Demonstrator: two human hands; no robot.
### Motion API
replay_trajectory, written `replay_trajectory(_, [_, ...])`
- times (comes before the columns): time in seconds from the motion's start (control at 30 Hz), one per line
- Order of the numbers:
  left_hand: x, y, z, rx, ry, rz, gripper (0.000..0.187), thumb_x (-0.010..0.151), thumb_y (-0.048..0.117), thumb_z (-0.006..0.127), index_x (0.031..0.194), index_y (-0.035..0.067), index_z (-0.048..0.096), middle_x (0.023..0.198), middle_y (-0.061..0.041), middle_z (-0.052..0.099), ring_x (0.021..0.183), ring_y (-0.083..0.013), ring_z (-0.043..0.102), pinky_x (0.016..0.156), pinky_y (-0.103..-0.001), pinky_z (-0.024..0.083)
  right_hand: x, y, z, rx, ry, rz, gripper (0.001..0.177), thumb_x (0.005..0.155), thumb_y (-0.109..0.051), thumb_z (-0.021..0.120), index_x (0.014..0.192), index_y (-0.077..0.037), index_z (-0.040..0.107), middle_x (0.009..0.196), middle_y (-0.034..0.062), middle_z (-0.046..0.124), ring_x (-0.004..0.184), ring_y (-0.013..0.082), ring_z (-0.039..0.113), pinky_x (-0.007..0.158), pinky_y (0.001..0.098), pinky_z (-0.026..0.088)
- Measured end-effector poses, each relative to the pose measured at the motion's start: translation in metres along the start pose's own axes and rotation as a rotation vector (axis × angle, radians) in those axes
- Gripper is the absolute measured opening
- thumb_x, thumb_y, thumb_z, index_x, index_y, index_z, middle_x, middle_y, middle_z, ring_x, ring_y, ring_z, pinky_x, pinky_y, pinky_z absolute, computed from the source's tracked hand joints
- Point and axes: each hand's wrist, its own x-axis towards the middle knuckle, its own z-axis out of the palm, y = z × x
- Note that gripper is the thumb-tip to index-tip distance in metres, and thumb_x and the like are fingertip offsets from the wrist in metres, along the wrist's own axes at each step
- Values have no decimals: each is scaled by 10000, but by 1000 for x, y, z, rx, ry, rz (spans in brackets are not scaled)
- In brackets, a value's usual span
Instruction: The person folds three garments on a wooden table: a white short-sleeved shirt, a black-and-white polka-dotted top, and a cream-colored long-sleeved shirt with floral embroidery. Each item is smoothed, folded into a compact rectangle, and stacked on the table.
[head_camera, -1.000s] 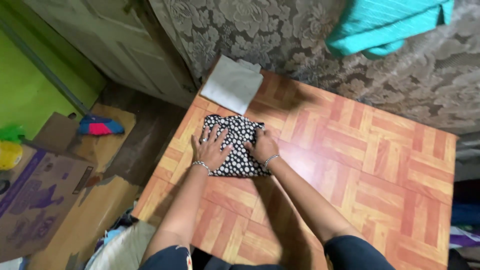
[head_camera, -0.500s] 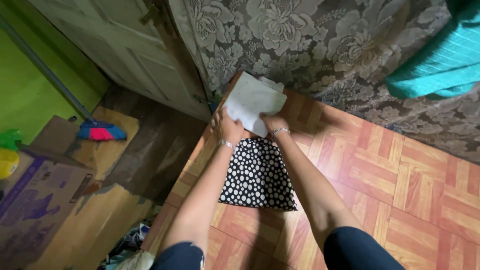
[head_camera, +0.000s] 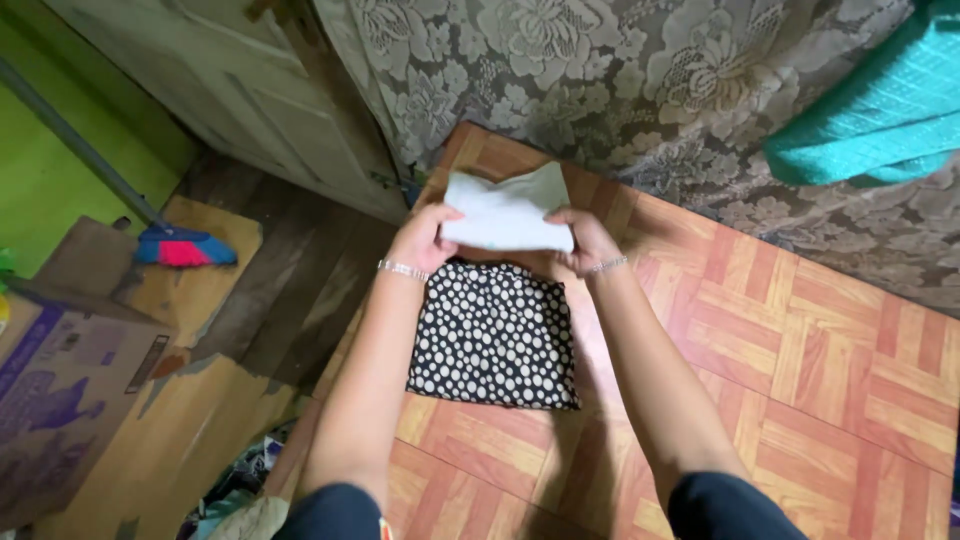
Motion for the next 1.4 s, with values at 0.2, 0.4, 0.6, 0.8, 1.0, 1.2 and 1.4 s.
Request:
replay_trajectory(0.2, [-169,-44,-35,270,-124,288,934,650,-130,661,1539,47,435,1399,-169,552,1267,-292,531,1009,-368,506,-195,78,59,-94,30,-380,867,655,126,722,1467,-88,507,1343,141,652,1164,331,659,890,439,603])
replay_trajectory(0.4, [-138,-136,-111,485,98,255,879,630,-94,699,1473,77,516,956,-149,680,802,-204,665,590,-270,546,-202,164,35,-282,113,-314,773,661,137,712,1392,-2,500,1196,214,681,1124,353,648,894,491,570])
replay_trajectory(0.6, [-146,-137,-92,636,276,335,874,634,-13,666,1465,221,529,865,-123,732,685,-208,683,594,-296,517,-220,143,44,-506,158,-337,964,750,33,741,1594,-35,280,1347,274,612,1237,418,614,966,561,536])
replay_trajectory(0.8, [-209,-169,-49,1637,290,918,704,849,304,594,1537,252,453,1529,-137,394,1438,-374,319,1071,-680,262,-217,178,42,-1460,419,-1142,938,646,-266,799,1500,-80,457,1519,215,379,1347,416,408,1088,544,332])
replay_trajectory(1.0, [-209,-155,-39,1850,-50,512,702,980,478,444,1615,268,231,1700,-163,78,1541,-467,17,1113,-786,28,-194,202,39,-1840,188,-899,917,799,-444,731,1602,-265,327,1652,145,268,1495,467,191,1056,698,315])
replay_trajectory(1.2, [-137,-131,-43,1860,-72,754,691,969,512,485,1591,296,278,1681,-138,155,1540,-445,80,1119,-781,80,-153,166,58,-1861,259,-744,869,905,-509,642,1633,-283,225,1679,134,183,1528,471,96,1099,671,313])
replay_trajectory(1.4, [-38,-87,-32,1872,-123,813,665,961,576,455,1569,369,283,1696,-55,121,1559,-385,39,1135,-780,89,-93,117,79,-1790,356,-760,936,863,-531,685,1635,-290,214,1670,146,200,1515,486,150,1077,680,364])
